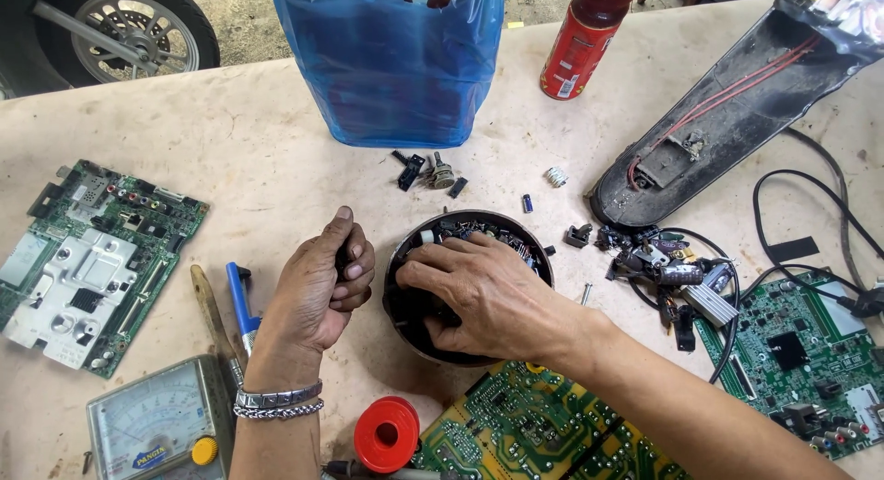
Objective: Sorting through a container of small electronic components on a repair bench to find or organize specific parts.
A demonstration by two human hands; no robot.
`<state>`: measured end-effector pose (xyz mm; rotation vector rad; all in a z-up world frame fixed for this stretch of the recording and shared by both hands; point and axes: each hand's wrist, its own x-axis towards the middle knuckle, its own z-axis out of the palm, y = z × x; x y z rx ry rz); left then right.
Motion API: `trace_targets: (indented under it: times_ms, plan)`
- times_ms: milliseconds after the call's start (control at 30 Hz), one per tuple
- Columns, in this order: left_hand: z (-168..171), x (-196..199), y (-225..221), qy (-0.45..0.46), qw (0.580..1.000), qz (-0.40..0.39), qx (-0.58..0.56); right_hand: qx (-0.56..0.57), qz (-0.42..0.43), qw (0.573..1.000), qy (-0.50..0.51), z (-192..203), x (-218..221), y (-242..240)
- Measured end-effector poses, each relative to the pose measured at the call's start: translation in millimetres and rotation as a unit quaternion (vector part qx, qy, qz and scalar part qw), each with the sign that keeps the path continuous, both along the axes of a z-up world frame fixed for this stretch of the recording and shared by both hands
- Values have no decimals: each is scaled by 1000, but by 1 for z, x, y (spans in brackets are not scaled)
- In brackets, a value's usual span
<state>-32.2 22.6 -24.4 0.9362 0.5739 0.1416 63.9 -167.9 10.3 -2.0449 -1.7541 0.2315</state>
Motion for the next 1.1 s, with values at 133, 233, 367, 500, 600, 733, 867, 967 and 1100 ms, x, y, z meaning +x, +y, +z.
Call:
trace_targets:
  times_ms: [133, 233, 367, 500, 600, 733, 867, 967, 1100]
  plan:
    - [-3, -1, 2, -2, 1000, -2, -2, -46, 9, 996, -80, 20, 6, -22]
    - [-5, -4, 8, 25, 999, -28, -24, -67, 48, 992, -94, 36, 12, -31]
    - [-4, -1, 6, 20, 999, -31, -20, -10, 47, 997, -58, 21, 7, -18]
    - [-5, -2, 8, 20, 999, -30, -23, -35, 63, 996, -48, 13, 1, -19]
    - [-5, -3, 10, 14, 999, -28, -25, -91, 45, 995, -25, 22, 6, -30]
    - [-4, -3, 9, 16, 999, -30, -22, -12, -10, 1000, -4, 20, 12, -27]
    - [-3, -4, 10, 19, 999, -28, -21, -21, -14, 999, -33, 12, 8, -15]
    - [-3, -4, 8, 19, 999, -30, -21, -18, 6, 999, -28, -2, 4, -8]
    - [-6, -4, 11, 8, 999, -26, -35, -29, 0, 999, 30, 11, 7, -5]
